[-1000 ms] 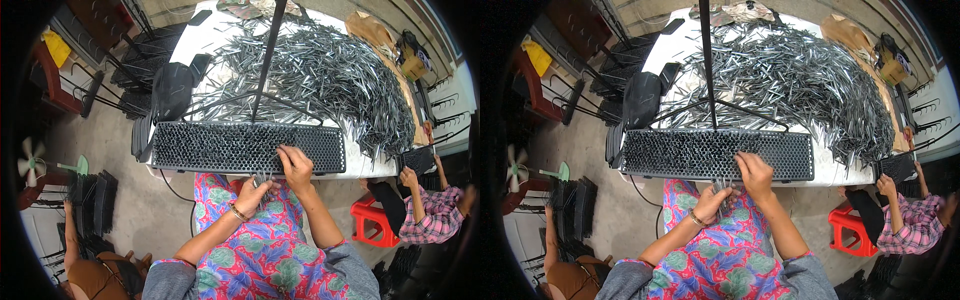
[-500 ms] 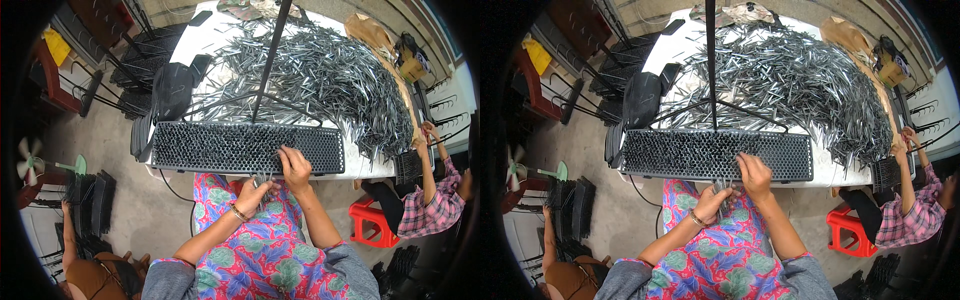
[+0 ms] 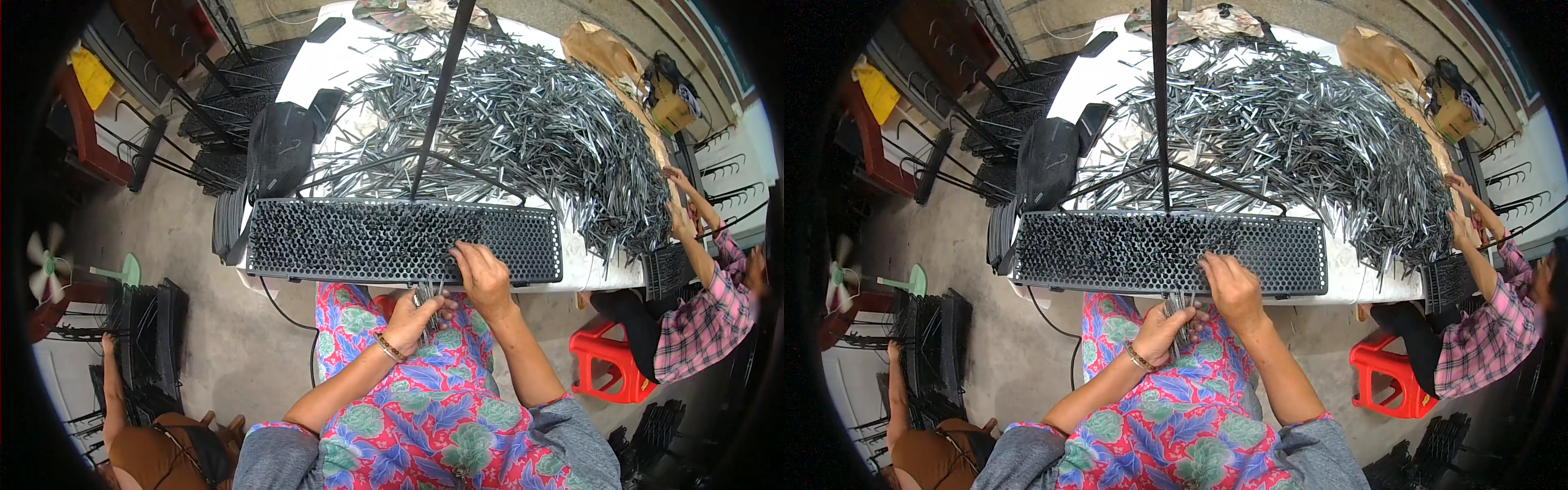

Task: Sort and insert small metal pieces into a mesh rack.

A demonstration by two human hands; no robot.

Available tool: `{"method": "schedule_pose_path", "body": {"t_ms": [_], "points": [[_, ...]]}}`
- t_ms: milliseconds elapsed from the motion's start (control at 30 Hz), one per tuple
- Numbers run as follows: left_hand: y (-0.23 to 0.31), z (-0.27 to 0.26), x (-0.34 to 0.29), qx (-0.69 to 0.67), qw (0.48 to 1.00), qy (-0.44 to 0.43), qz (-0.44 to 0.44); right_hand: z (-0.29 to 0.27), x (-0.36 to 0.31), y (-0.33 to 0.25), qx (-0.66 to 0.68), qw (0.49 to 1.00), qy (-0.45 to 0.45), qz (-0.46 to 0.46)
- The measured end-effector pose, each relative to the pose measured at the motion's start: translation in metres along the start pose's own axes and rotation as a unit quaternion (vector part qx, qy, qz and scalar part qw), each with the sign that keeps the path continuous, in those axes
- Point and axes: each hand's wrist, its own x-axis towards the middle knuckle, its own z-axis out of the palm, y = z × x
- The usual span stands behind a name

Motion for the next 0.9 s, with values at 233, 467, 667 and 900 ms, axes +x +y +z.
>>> {"method": "schedule_pose_path", "body": {"t_ms": [233,467,667,900], "points": [[0.0,0.002,-0.001,-0.004,1.0,0.001,-0.007,-0.005,0.004,-0.005,0.085,0.991,-0.016,0.103],[0.0,0.004,-0.002,0.0,1.0,0.001,-0.007,-0.007,0.006,-0.002,0.072,0.996,-0.025,0.046],[0.001,0.005,-0.002,-0.007,1.0,0.01,-0.013,-0.006,0.005,0.002,0.082,0.994,-0.023,0.075],[0.001,0.006,-0.003,-0.014,0.997,0.066,0.026,-0.027,0.005,-0.014,0.264,0.912,-0.062,0.309]]}}
